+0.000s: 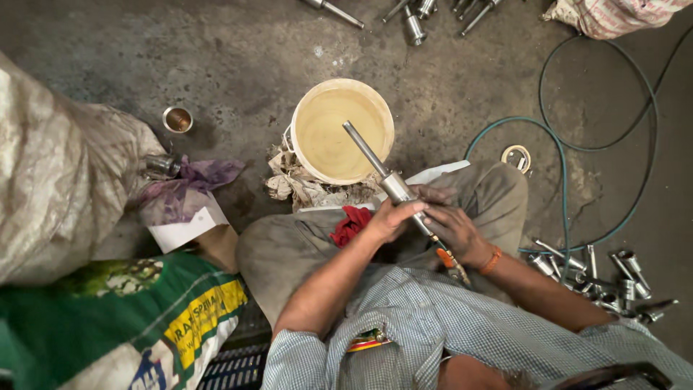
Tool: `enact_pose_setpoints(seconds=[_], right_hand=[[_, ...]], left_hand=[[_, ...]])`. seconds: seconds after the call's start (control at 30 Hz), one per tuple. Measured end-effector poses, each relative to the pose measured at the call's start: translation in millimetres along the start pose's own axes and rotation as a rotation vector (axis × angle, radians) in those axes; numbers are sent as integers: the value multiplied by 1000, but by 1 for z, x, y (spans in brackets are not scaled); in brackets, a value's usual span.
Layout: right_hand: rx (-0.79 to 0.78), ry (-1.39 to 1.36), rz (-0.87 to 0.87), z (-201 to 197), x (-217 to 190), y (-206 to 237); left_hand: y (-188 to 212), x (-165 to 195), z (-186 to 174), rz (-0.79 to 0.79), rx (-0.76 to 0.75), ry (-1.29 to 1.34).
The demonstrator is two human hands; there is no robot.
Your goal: The person repeatedly picks up cylindrical metal parts, wipes them with a red cloth, and dips them into a bucket of liquid. The person then places the cleaned parts into a grey plastic crate. The process is repeated for multiple parts.
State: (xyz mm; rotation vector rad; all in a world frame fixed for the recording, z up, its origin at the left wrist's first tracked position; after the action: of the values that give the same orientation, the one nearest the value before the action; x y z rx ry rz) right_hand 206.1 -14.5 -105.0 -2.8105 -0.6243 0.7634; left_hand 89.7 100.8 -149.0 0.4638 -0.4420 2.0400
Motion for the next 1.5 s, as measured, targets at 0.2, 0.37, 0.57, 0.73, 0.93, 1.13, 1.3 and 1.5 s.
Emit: enact_pose_setpoints(seconds=[0.2, 0.37, 0.57, 0.73, 0.93, 1.13, 1.3, 1.5], right_hand=[[-111, -15, 19, 4, 10, -19], [-216, -33, 92, 6, 14, -29], [-208, -55, 97, 1, 14, -47], [-199, -93, 77, -10, 11, -62], [-226, -97, 84, -17, 6, -72], [-235, -103, 95, -23, 0, -84], [-262, -104, 114, -29, -3, -94], [-268, -90, 124, -30, -2, -96]], left_hand=[[-6, 15, -16, 8, -42, 46], [-6, 16, -26, -1, -14, 66], [-8, 24, -28, 11, 9, 125], [-13, 29, -26, 12, 15, 141], [-14, 31, -28, 19, 3, 172], [-14, 31, -28, 35, -7, 187], [-16, 33, -27, 18, -16, 193], [-17, 34, -25, 20, -7, 187]])
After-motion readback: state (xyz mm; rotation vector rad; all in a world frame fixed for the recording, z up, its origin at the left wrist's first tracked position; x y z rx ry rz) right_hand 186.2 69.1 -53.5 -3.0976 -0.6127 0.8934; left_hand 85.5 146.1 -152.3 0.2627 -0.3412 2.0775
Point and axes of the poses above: each hand's wrist, its own y-axis away from the middle knuckle, its own z-axis out of the palm, x = y × z, the point moved 5 cm from there along -y, towards the middle knuckle, and after that the axes turned 3 degrees about x, right-handed, at the moved point
